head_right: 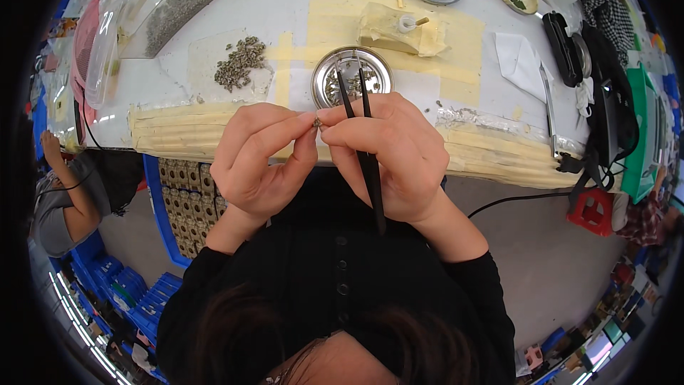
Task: Picking up and inspecting tiny metal components using tweezers at a factory workbench.
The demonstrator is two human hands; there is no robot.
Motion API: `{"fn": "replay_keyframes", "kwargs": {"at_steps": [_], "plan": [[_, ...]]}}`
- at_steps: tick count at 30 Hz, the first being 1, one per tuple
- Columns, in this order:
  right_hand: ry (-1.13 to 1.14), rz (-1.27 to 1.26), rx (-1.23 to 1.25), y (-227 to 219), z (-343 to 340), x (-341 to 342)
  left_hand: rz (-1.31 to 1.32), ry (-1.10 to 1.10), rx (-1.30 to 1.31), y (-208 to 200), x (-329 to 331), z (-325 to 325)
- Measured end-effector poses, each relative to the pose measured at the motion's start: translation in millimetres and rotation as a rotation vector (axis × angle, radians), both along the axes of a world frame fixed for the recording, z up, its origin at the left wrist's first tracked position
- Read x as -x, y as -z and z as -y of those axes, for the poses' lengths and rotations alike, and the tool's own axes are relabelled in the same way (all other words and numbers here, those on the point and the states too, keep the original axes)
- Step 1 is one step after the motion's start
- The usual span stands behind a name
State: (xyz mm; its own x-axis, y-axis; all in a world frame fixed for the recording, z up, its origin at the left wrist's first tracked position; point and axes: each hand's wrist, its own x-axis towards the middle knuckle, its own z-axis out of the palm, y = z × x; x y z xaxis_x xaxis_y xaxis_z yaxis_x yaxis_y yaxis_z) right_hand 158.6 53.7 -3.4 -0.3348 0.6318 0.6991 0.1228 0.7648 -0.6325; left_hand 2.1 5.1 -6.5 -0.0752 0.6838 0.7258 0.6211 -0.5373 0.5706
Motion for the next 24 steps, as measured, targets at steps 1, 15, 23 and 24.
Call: {"fn": "replay_keyframes", "kwargs": {"at_steps": [1, 15, 23, 24], "plan": [[0.005, -0.001, 0.007, 0.1, 0.6, 0.2, -0.027, -0.01, -0.022, 0.6, 0.1, -0.2], [-0.002, -0.007, 0.054, 0.8, 0.5, -2.5, -0.179, -0.033, -0.024, 2.6, -0.3, 1.7], [-0.017, -0.07, 0.218, 3.6, 3.8, -4.0, 0.008, 0.038, 0.042, 2.1, -2.0, 0.5], [-0.027, -0.092, 0.237, 4.5, 3.6, -3.8, 0.051, 0.05, 0.057, 2.7, -2.1, -0.7]]}}
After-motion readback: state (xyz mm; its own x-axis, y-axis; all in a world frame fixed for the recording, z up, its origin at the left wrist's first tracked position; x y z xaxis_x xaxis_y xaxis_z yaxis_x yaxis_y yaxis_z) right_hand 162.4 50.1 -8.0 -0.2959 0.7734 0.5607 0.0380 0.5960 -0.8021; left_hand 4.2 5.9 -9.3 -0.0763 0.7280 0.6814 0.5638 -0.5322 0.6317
